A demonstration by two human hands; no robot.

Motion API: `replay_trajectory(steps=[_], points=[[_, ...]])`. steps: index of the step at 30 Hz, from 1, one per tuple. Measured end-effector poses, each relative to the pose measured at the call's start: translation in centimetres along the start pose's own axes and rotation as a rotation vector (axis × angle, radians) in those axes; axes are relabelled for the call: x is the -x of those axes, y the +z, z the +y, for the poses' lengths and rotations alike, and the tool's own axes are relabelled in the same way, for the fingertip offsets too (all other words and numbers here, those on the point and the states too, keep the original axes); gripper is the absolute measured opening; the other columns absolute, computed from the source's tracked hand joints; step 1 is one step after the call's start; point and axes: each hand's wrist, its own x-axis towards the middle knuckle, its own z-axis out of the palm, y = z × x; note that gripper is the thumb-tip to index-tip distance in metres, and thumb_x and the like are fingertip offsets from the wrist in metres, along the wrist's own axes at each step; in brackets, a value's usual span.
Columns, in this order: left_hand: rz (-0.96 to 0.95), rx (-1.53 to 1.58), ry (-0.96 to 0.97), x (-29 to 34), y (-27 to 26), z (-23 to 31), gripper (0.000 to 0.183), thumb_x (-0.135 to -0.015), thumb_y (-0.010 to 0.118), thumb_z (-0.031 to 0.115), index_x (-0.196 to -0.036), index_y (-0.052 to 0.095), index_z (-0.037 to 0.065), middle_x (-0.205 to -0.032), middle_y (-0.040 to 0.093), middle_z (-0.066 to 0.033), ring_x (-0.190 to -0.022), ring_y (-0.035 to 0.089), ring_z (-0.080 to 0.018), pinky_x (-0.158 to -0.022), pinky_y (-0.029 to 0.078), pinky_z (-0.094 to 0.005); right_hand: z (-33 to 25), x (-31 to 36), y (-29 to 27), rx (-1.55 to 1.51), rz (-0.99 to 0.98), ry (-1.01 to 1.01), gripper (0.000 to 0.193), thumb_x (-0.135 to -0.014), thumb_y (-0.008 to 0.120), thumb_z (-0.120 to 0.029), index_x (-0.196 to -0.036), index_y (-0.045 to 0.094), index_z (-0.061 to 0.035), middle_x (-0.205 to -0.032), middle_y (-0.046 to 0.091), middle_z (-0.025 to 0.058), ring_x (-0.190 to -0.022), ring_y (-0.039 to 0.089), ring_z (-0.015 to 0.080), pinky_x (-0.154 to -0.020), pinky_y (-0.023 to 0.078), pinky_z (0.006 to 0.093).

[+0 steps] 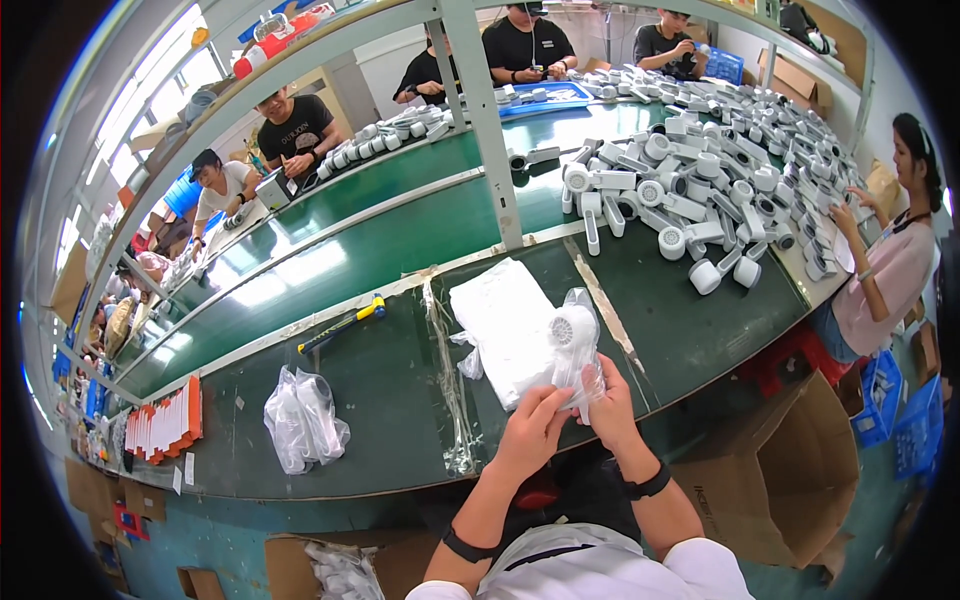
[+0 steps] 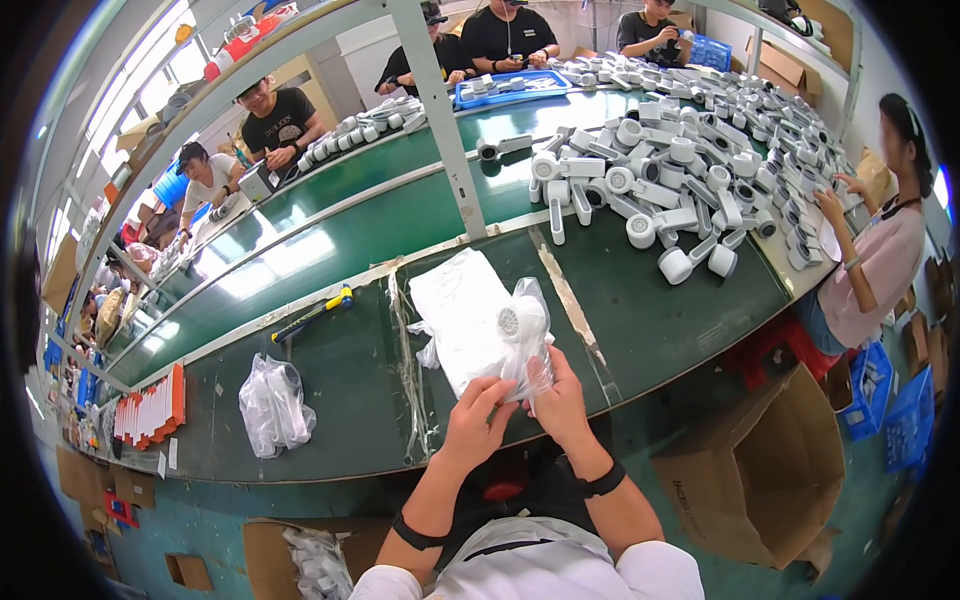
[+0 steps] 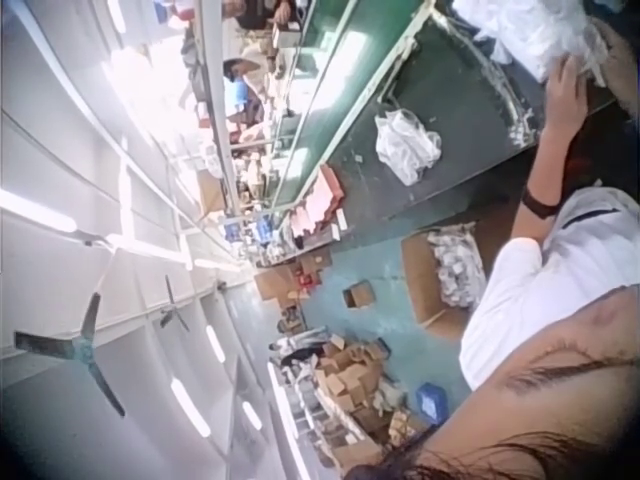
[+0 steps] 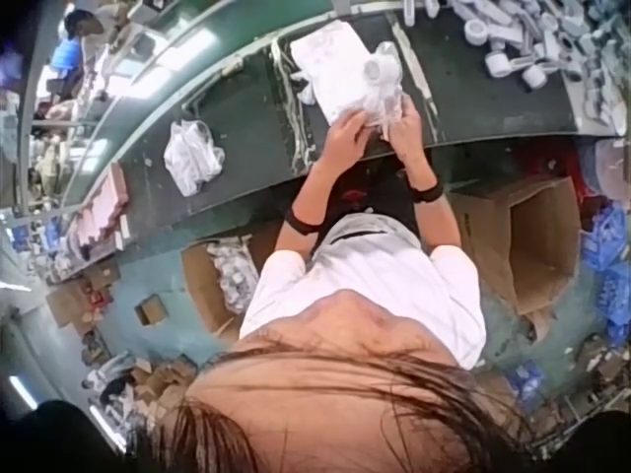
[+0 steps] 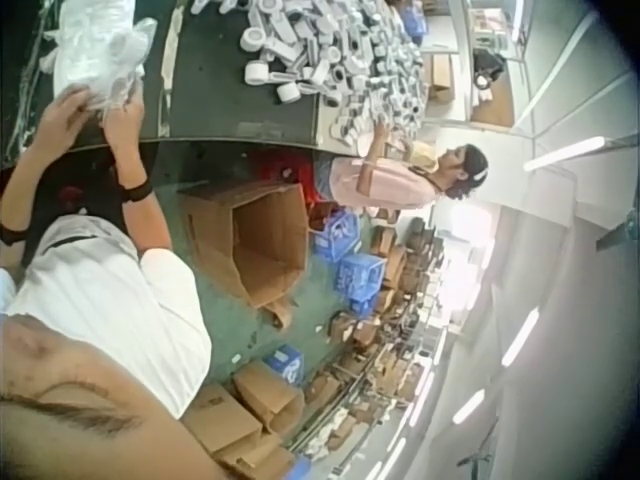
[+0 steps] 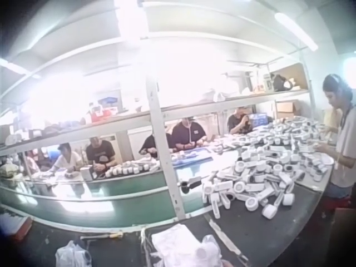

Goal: The person removes a handheld fan from a plastic bag, wipes it with a cloth dampened from a dispenser, and places it back into the bag. They then set the bagged fan on the table and transfer several packaged fans into a cardboard box.

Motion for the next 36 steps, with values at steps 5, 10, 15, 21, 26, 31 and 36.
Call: replay_trajectory(steps=[5,10,15,21,26,31,36], points=[[0.091,-0.220,0.166,-1.1,-0.2,-1.0,0.026,-0.076,0.063,-0.011,-0.098,0.063,0.002,-0.097,0.059,-0.0133,-0.076,0.061,-0.0286,-0.066,0.050,-0.0340,-0.6,0.4,0.7,-0.205,-0.067,0.096,0.038,-0.100,0.049,-0.038,-0.121,0.052,-0.0058,-0.080,0.063,0.0035,-0.055,0.056,0.0089,-0.044,0.045,0.0224],[0.233,-0.071,0.016,-0.1,0.8,-2.5,0.020,-0.080,0.060,-0.010,-0.095,0.063,0.003,-0.100,0.058,-0.0131,-0.075,0.060,-0.0254,-0.067,0.049,-0.0308,-0.2,0.5,1.4,-0.208,-0.059,0.070,0.038,-0.101,0.045,-0.043,-0.113,0.049,-0.0066,-0.081,0.063,0.0053,-0.056,0.059,0.0113,-0.043,0.047,0.0242],[0.261,0.364,-0.260,0.9,1.2,-3.6,0.018,-0.087,0.055,-0.010,-0.099,0.060,0.002,-0.102,0.057,-0.0051,-0.084,0.056,-0.0112,-0.071,0.046,-0.0239,-0.8,0.4,1.8,-0.237,0.022,0.086,0.031,-0.102,0.045,-0.037,-0.112,0.047,-0.0078,-0.081,0.063,0.0071,-0.054,0.059,0.0128,-0.043,0.047,0.0250],[0.174,0.088,-0.057,1.5,1.2,-2.5,0.022,-0.081,0.056,-0.011,-0.100,0.060,0.000,-0.098,0.059,-0.0082,-0.085,0.059,-0.0150,-0.074,0.048,-0.0269,-1.4,0.3,1.7,-0.370,0.004,0.124,0.026,-0.102,0.045,-0.030,-0.112,0.048,-0.0064,-0.080,0.064,0.0067,-0.054,0.060,0.0131,-0.041,0.047,0.0255],[0.320,0.861,-0.463,3.1,-0.1,-4.4,0.022,-0.090,0.055,0.008,-0.110,0.057,0.001,-0.098,0.060,-0.0082,-0.085,0.062,-0.0193,-0.076,0.050,-0.0303,-0.7,0.9,1.6,-0.235,-0.066,0.071,0.024,-0.102,0.041,-0.026,-0.115,0.049,-0.0073,-0.088,0.065,0.0076,-0.061,0.064,0.0166,-0.043,0.050,0.0270],[0.104,1.091,-0.874,0.0,-1.7,-1.9,0.049,-0.099,0.048,0.041,-0.131,0.047,0.004,-0.120,0.060,-0.0118,-0.103,0.062,-0.0238,-0.088,0.051,-0.0404,-0.4,2.7,3.3,-0.301,-0.182,0.053,0.033,-0.097,0.045,-0.013,-0.129,0.047,-0.0040,-0.103,0.063,0.0077,-0.074,0.065,0.0142,-0.053,0.053,0.0259],[0.157,1.221,-0.861,0.2,-2.7,-2.0,0.047,-0.101,0.045,0.035,-0.133,0.045,0.000,-0.129,0.057,-0.0162,-0.113,0.059,-0.0259,-0.096,0.049,-0.0430,0.3,2.5,4.4,-0.343,-0.150,-0.010,0.031,-0.100,0.049,-0.022,-0.118,0.061,0.0008,-0.103,0.065,0.0067,-0.075,0.063,0.0117,-0.059,0.051,0.0232]])
